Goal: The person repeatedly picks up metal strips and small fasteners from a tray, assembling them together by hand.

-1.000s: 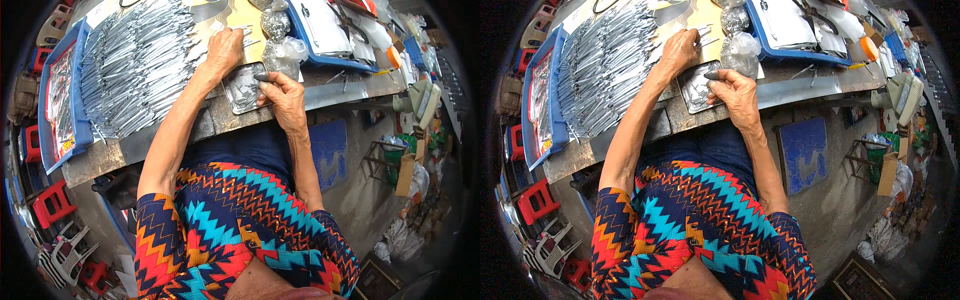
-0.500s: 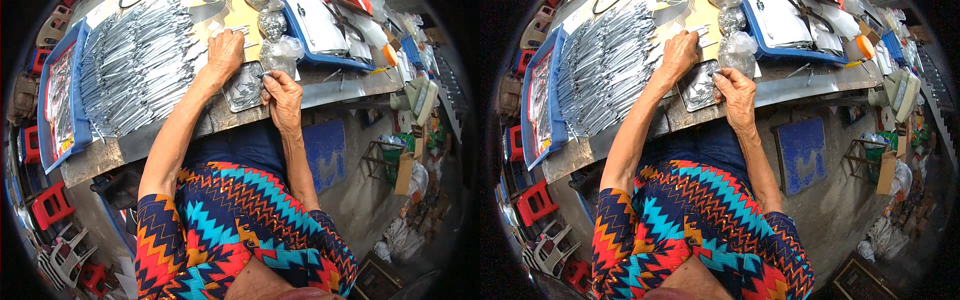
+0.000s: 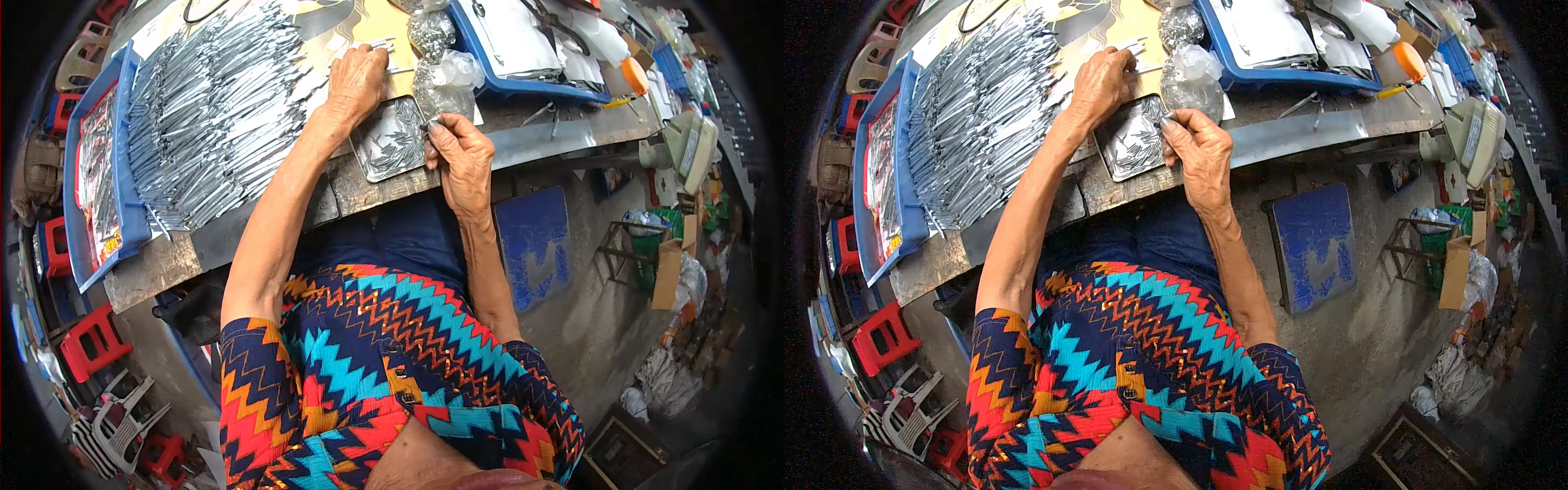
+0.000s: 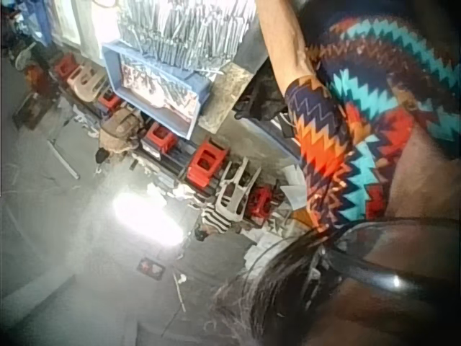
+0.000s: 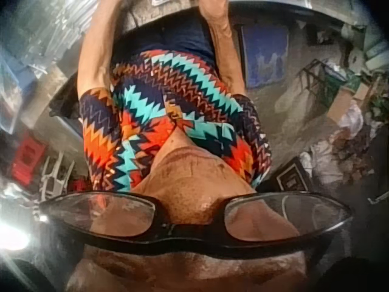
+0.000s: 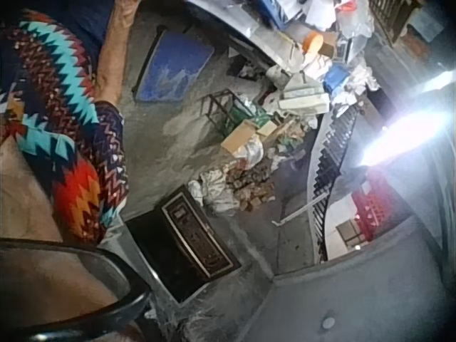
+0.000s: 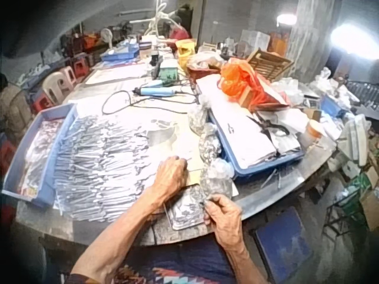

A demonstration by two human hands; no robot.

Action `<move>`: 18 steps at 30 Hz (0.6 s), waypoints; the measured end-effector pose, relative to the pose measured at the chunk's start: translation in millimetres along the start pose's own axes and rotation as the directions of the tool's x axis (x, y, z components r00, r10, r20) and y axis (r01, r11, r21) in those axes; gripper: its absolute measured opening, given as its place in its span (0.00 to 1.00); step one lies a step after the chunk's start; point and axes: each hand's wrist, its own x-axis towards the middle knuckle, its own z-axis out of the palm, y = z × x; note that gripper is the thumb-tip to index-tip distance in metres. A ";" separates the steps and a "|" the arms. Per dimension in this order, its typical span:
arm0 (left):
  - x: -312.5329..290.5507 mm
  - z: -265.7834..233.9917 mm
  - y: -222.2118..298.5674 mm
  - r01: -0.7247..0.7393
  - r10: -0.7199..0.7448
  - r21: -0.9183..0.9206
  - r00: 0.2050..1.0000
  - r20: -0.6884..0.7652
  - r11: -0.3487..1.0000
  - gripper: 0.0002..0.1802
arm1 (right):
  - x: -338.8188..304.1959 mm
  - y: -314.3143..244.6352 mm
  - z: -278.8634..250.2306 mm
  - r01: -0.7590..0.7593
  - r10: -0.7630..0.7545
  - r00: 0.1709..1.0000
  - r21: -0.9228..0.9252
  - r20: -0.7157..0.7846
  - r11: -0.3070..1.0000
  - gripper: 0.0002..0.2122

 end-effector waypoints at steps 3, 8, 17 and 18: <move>3.2 2.0 -2.7 0.004 -0.003 -0.047 1.000 0.026 0.999 0.07 | -0.9 -0.5 -1.4 -0.008 0.008 1.000 -0.016 -0.001 1.000 0.05; 8.9 3.7 0.4 0.076 -0.077 0.015 0.991 0.110 0.997 0.07 | -2.1 -3.4 -4.3 -0.012 0.012 1.000 -0.040 -0.007 0.999 0.05; 4.7 -0.8 15.9 -0.018 0.012 0.068 0.995 0.094 0.997 0.07 | -3.1 -1.4 -6.6 0.034 -0.036 0.999 -0.119 -0.018 0.992 0.06; 4.2 0.1 15.3 -0.032 0.026 0.074 0.996 0.083 0.997 0.08 | -2.9 -0.8 -6.6 0.044 -0.047 0.999 -0.131 -0.023 0.990 0.06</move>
